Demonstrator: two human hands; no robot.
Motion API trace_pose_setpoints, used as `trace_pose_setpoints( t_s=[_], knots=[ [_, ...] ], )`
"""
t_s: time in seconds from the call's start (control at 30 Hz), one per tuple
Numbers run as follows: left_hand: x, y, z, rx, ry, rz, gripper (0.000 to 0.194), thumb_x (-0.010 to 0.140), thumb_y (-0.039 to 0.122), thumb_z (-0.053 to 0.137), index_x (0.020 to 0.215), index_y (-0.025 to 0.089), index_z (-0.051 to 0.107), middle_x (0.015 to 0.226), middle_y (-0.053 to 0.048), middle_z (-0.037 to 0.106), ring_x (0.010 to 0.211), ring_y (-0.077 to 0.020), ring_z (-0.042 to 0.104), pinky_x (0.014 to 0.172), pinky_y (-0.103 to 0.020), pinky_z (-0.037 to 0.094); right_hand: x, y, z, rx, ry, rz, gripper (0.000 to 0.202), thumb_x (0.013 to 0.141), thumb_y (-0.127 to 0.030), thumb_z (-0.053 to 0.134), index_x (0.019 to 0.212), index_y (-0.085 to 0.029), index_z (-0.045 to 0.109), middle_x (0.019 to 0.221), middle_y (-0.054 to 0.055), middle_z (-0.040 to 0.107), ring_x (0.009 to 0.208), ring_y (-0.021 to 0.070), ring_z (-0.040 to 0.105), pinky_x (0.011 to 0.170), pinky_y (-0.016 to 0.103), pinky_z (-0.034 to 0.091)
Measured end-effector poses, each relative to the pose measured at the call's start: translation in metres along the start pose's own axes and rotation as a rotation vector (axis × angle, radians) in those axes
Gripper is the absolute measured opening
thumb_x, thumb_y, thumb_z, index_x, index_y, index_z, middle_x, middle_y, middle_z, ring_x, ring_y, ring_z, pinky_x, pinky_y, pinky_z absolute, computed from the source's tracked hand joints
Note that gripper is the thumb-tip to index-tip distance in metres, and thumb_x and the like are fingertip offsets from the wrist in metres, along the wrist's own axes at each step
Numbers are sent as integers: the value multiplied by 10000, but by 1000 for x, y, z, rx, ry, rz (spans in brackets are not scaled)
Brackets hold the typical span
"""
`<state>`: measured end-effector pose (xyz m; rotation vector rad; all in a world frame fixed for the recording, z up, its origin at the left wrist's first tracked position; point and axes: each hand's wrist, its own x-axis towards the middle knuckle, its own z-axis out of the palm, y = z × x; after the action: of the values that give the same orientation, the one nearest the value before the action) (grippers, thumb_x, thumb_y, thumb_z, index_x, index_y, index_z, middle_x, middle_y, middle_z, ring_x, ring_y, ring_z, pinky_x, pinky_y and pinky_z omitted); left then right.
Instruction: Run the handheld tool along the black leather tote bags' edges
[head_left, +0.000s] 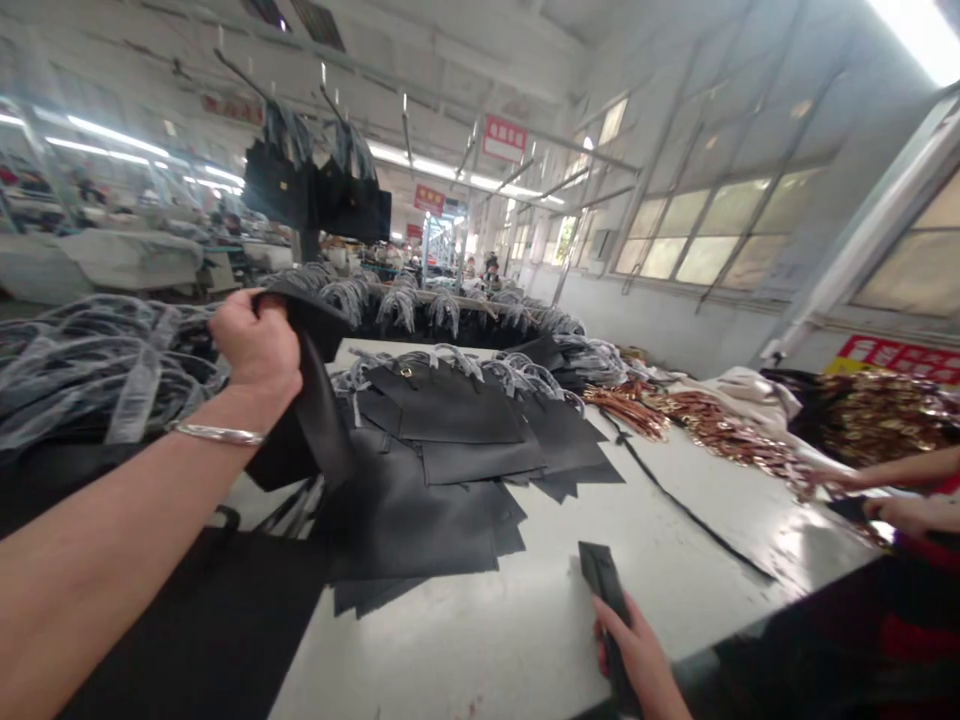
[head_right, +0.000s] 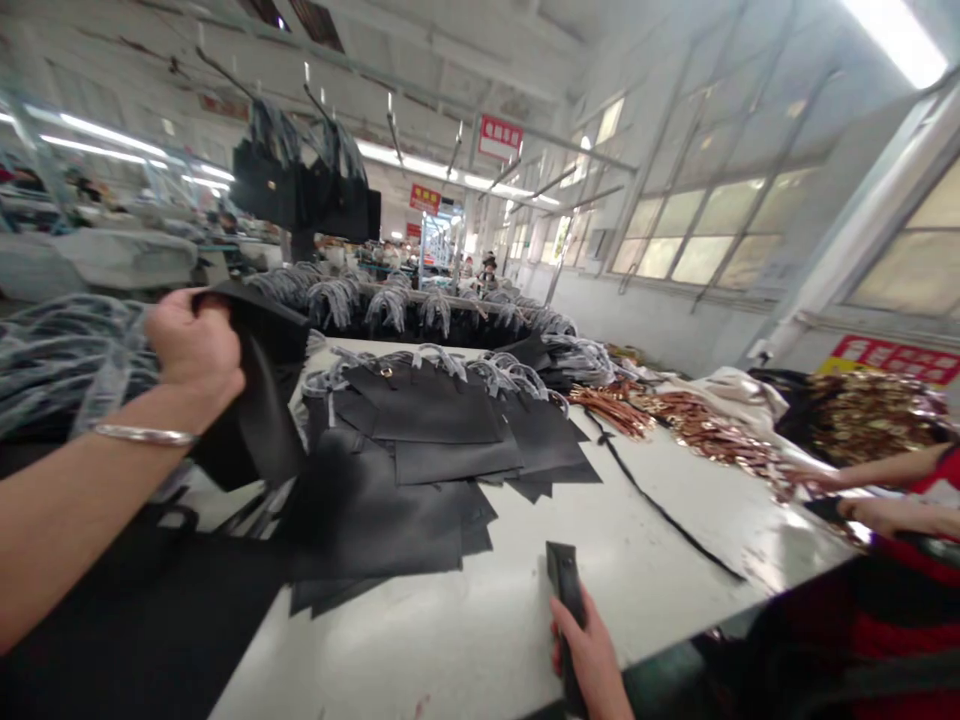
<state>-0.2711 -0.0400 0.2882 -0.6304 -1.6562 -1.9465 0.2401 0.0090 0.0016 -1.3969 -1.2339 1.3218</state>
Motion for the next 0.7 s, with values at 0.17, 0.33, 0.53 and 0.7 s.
trace_pose_setpoints(
  t_s=[0.17, 0.33, 0.53, 0.7],
  knots=[
    [-41, 66, 31, -382, -74, -174, 124, 866, 64, 545, 950, 10, 618, 758, 35, 550, 707, -56, 465, 775, -221, 429, 5, 7, -1, 27, 6, 2, 630, 622, -575, 752, 1091, -222, 521, 497, -79, 562, 327, 150, 515, 310, 237, 385],
    [-72, 90, 40, -572, -224, -571, 92, 920, 134, 474, 970, 110, 547, 786, 28, 575, 726, -82, 579, 739, -232, 495, 7, 4, -3, 26, -23, 11, 652, 589, -615, 759, 1044, -208, 529, 487, -75, 552, 334, 164, 527, 318, 254, 401],
    [-198, 20, -35, -511, -270, -1134, 95, 820, 130, 524, 785, 216, 537, 772, -7, 659, 757, -164, 696, 697, -292, 587, 5, -10, -17, -13, -31, 18, 672, 652, -589, 735, 1155, -208, 504, 534, -90, 559, 362, 148, 524, 333, 248, 411],
    [-307, -63, -148, -173, -562, -1397, 109, 770, 300, 588, 863, 257, 626, 867, -61, 721, 853, -258, 729, 711, -397, 604, 0, -16, -37, -83, -52, 39, 677, 689, -517, 742, 1235, -191, 508, 535, -80, 576, 364, 144, 526, 338, 237, 411]
  ],
)
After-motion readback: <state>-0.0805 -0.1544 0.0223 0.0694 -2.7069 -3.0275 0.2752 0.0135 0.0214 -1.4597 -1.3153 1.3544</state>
